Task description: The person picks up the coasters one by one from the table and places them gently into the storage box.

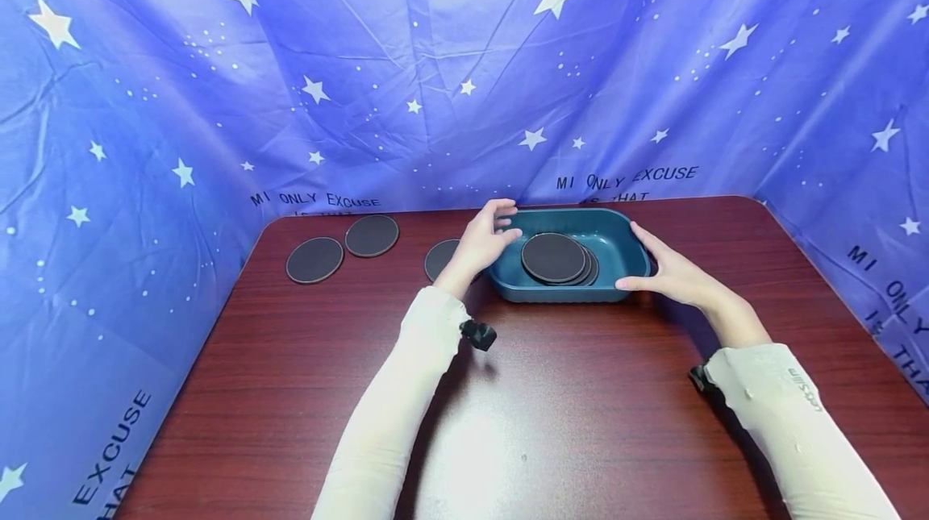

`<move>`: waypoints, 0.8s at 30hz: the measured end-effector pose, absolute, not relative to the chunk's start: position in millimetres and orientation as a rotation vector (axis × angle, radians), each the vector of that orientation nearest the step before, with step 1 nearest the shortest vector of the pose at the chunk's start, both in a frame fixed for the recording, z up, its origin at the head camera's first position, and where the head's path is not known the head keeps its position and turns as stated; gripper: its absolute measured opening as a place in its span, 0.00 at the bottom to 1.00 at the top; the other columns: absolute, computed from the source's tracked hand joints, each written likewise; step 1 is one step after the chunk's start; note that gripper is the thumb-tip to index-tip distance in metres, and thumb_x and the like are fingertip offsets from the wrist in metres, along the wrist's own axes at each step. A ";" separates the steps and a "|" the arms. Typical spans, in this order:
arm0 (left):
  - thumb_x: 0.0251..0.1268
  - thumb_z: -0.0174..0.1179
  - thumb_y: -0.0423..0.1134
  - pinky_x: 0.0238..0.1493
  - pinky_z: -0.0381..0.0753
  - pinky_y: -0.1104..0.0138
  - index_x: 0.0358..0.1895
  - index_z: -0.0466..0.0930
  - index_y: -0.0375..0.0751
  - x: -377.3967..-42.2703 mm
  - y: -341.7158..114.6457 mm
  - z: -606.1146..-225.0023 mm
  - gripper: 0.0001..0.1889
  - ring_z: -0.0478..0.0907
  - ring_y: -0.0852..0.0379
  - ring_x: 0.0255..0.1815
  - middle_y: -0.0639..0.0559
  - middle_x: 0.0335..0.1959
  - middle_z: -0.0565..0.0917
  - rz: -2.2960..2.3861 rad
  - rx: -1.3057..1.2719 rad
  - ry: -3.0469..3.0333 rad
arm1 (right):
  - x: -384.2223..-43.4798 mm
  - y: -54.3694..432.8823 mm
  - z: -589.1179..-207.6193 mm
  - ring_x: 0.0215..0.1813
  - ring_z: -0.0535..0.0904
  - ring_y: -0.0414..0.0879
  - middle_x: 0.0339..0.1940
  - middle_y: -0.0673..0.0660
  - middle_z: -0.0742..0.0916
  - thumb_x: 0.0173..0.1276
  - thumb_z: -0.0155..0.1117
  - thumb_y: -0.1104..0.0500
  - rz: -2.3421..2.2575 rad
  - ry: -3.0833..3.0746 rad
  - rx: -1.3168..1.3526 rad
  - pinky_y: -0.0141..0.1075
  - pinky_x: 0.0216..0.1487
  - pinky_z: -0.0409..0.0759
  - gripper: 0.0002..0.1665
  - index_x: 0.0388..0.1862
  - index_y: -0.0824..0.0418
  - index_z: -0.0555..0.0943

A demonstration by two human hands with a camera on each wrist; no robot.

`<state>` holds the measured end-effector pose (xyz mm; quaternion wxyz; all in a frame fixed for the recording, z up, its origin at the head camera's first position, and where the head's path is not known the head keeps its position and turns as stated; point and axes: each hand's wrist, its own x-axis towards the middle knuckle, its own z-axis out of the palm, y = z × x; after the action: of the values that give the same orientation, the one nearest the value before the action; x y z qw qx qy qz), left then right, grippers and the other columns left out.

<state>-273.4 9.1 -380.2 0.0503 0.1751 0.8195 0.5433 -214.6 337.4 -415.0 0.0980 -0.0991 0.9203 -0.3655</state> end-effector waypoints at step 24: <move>0.67 0.58 0.26 0.71 0.73 0.53 0.69 0.64 0.27 -295.1 -118.9 -375.9 0.28 0.72 0.34 0.68 0.31 0.68 0.73 1.873 0.270 2.600 | -213.6 336.4 -413.2 0.83 0.41 0.66 0.84 0.64 0.44 0.63 0.71 0.46 -1.071 2.726 -0.291 0.70 0.76 0.48 0.67 0.83 0.57 0.34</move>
<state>-295.1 -118.9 -375.9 -0.0370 0.0838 0.8080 0.5821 -213.6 336.4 -413.2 0.0991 -0.0983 0.9216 -0.3622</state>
